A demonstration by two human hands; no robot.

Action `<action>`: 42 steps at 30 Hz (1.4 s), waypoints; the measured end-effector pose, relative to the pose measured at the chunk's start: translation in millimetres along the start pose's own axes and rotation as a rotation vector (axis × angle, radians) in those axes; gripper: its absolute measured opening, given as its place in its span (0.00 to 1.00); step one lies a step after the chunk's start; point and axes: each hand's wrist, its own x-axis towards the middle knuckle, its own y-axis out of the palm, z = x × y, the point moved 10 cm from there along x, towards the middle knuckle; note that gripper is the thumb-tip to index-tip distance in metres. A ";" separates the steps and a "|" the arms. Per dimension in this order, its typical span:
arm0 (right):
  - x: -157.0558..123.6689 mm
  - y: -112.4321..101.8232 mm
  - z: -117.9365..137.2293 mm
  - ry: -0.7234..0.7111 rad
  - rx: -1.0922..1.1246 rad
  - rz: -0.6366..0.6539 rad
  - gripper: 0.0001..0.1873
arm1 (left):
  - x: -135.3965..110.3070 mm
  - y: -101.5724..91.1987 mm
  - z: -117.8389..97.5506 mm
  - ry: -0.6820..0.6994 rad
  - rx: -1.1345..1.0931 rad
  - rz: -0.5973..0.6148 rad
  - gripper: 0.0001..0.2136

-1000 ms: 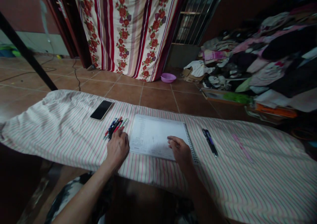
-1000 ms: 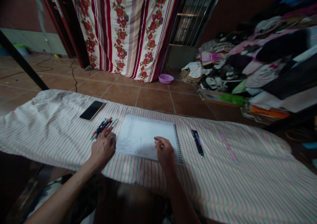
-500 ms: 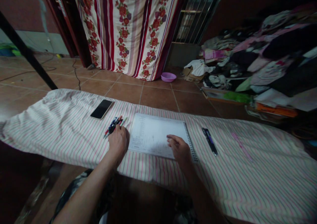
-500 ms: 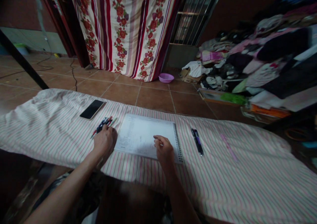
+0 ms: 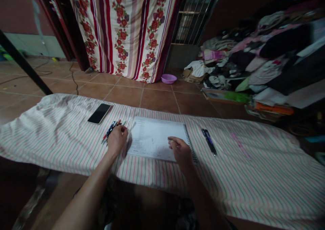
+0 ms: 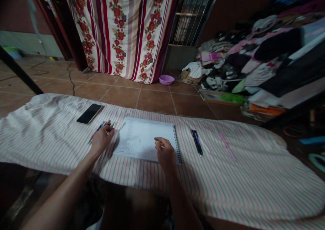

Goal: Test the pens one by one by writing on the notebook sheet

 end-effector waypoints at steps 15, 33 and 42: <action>-10.1 20.4 -0.1 0.191 0.302 0.071 0.15 | -41.5 102.0 -5.7 -0.381 -0.959 0.321 0.08; -18.5 5.7 -2.1 0.398 0.618 -0.024 0.15 | -78.0 141.6 -13.8 -0.461 -0.956 0.477 0.06; -21.3 10.4 -2.3 0.474 0.778 0.005 0.16 | -82.0 141.9 -18.4 -0.412 -0.891 0.534 0.07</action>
